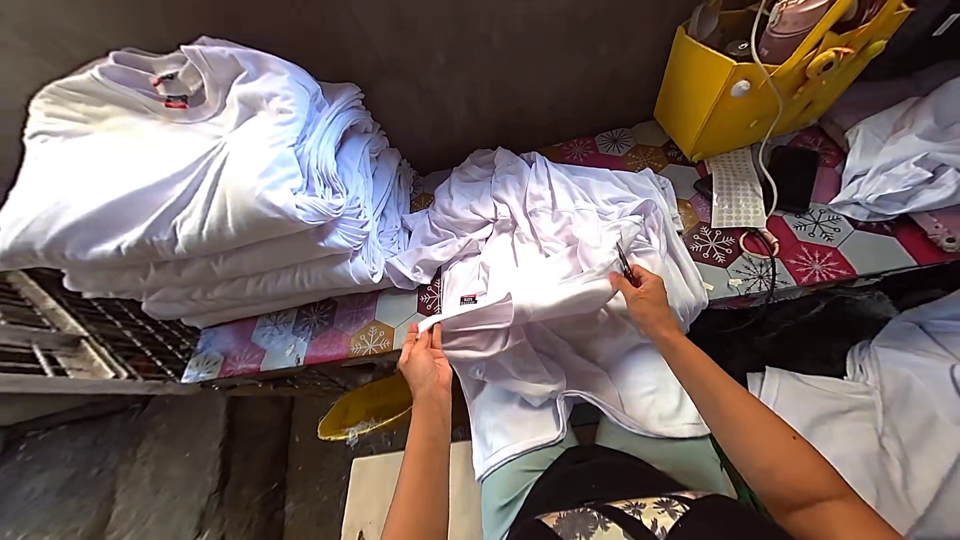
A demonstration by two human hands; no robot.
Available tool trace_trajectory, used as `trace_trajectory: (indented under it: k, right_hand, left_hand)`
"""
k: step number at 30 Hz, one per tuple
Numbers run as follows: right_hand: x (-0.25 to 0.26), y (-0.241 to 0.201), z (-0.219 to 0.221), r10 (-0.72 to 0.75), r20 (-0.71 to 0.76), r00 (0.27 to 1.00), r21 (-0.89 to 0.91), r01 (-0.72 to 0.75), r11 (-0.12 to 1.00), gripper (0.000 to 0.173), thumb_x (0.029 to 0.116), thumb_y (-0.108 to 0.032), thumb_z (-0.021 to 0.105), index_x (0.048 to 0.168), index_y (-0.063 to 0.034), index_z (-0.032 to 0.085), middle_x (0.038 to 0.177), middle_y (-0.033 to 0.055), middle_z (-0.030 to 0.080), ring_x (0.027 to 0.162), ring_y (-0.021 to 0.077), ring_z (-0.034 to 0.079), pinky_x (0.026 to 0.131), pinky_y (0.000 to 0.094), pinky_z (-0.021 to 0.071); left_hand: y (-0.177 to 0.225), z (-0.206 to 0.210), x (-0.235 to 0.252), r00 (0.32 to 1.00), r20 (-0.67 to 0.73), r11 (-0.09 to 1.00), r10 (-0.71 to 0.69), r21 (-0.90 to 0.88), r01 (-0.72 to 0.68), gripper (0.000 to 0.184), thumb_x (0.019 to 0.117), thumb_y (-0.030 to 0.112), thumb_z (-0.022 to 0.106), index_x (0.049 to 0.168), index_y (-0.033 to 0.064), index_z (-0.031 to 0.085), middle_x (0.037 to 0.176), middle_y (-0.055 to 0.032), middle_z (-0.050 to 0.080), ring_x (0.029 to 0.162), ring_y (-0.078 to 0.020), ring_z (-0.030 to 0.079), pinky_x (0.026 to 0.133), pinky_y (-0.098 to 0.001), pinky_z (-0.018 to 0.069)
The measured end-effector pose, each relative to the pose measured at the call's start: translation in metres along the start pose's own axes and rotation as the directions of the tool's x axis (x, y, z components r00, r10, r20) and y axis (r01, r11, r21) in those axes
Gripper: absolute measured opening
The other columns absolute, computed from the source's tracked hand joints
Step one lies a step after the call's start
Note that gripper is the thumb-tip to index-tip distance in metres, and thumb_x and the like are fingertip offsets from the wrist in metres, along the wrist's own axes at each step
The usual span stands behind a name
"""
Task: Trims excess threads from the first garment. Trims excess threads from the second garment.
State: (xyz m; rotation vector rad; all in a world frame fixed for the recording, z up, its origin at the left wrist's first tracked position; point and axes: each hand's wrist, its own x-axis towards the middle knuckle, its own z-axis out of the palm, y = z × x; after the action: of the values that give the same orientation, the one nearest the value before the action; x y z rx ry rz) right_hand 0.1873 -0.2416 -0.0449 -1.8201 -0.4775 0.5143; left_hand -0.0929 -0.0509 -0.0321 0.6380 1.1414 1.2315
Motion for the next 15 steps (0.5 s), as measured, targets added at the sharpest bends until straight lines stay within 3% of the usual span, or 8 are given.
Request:
trace_trajectory:
  k: [3,5,6,7,8,10,12,15]
  right_hand:
    - [-0.006,0.007,-0.003,-0.007,-0.016,1.0,0.008,0.007,1.0,0.018,0.0975,-0.016,0.068,0.093,0.0015,0.064,0.072,0.0008,0.052,0.064,0.0061,0.047,0.065,0.0264,0.0423]
    - [-0.014,0.012,-0.005,-0.071,-0.025,0.997,-0.003,0.071,0.997,0.018,0.0971,-0.016,0.067,0.097,0.0023,0.066,0.075,0.0016,0.057,0.065,0.004,0.05,0.065,0.0235,0.0439]
    - [-0.02,0.013,-0.006,-0.132,-0.022,0.991,-0.033,0.132,0.991,0.02,0.0972,-0.016,0.067,0.102,0.0041,0.068,0.079,0.0043,0.062,0.065,0.0041,0.052,0.064,0.0229,0.0461]
    - [-0.028,0.016,-0.007,-0.22,-0.017,0.975,-0.075,0.218,0.973,0.023,0.0967,-0.015,0.066,0.105,0.0065,0.069,0.082,0.0083,0.066,0.064,0.0056,0.055,0.063,0.0235,0.0487]
    - [-0.036,0.021,-0.007,-0.33,-0.011,0.944,-0.116,0.326,0.938,0.024,0.095,-0.013,0.066,0.103,0.0087,0.07,0.081,0.0115,0.068,0.063,0.008,0.057,0.061,0.0249,0.05]
    - [-0.052,0.038,-0.004,-0.534,0.035,0.845,-0.147,0.533,0.833,0.017,0.089,-0.007,0.068,0.096,0.0077,0.072,0.086,0.015,0.071,0.071,0.0144,0.066,0.067,0.0291,0.0562]
    - [-0.068,0.054,-0.003,-0.642,0.143,0.753,-0.153,0.658,0.737,0.015,0.0858,-0.005,0.07,0.096,0.0028,0.076,0.099,0.0161,0.075,0.086,0.0219,0.074,0.076,0.0376,0.0622]
    - [-0.091,0.075,-0.004,-0.725,0.292,0.623,-0.23,0.782,0.579,0.01,0.0856,-0.009,0.069,0.091,-0.0054,0.077,0.101,0.012,0.077,0.071,0.0235,0.074,0.054,0.0414,0.0595]
  left_hand:
    - [0.007,0.0,-0.008,0.988,0.144,0.872,-0.051,0.489,-0.026,0.048,0.1072,0.006,0.046,0.151,-0.0074,0.031,0.139,-0.0294,0.05,0.114,-0.0269,0.064,0.098,-0.0352,0.0535]
    - [0.022,0.002,-0.023,0.951,0.31,0.398,0.008,0.871,-0.287,0.048,0.1046,0.02,0.057,0.143,-0.0066,0.048,0.123,-0.0259,0.067,0.107,-0.0318,0.07,0.096,-0.0472,0.0548]
    - [0.028,0.009,-0.035,0.914,0.403,0.183,0.042,0.897,-0.403,0.045,0.1031,0.023,0.059,0.137,-0.0061,0.057,0.12,-0.0266,0.069,0.108,-0.0403,0.069,0.095,-0.0587,0.0512]
    - [0.029,0.018,-0.045,0.864,0.501,0.079,0.052,0.86,-0.504,0.04,0.1028,0.023,0.06,0.13,-0.0062,0.063,0.119,-0.0277,0.068,0.108,-0.0439,0.068,0.095,-0.0629,0.0495]
    - [0.025,0.031,-0.052,0.805,0.591,0.083,0.044,0.801,-0.593,0.036,0.1031,0.022,0.06,0.125,-0.006,0.066,0.119,-0.0267,0.069,0.108,-0.0415,0.068,0.095,-0.0592,0.0515]
    - [0.003,0.067,-0.056,0.71,0.703,0.309,-0.031,0.683,-0.662,0.036,0.1037,0.022,0.059,0.124,-0.0073,0.065,0.123,-0.0243,0.067,0.113,-0.0311,0.068,0.1,-0.0448,0.0539]
    - [-0.027,0.108,-0.059,0.634,0.764,0.514,-0.119,0.594,-0.619,0.046,0.1008,0.026,0.065,0.131,-0.0082,0.059,0.129,-0.0249,0.063,0.118,-0.0298,0.065,0.101,-0.0432,0.0539]
    - [-0.073,0.157,-0.071,0.526,0.811,0.441,-0.255,0.582,-0.683,0.085,0.0869,0.049,0.078,0.147,-0.002,0.047,0.144,-0.0251,0.053,0.126,-0.0361,0.059,0.104,-0.0512,0.0503]
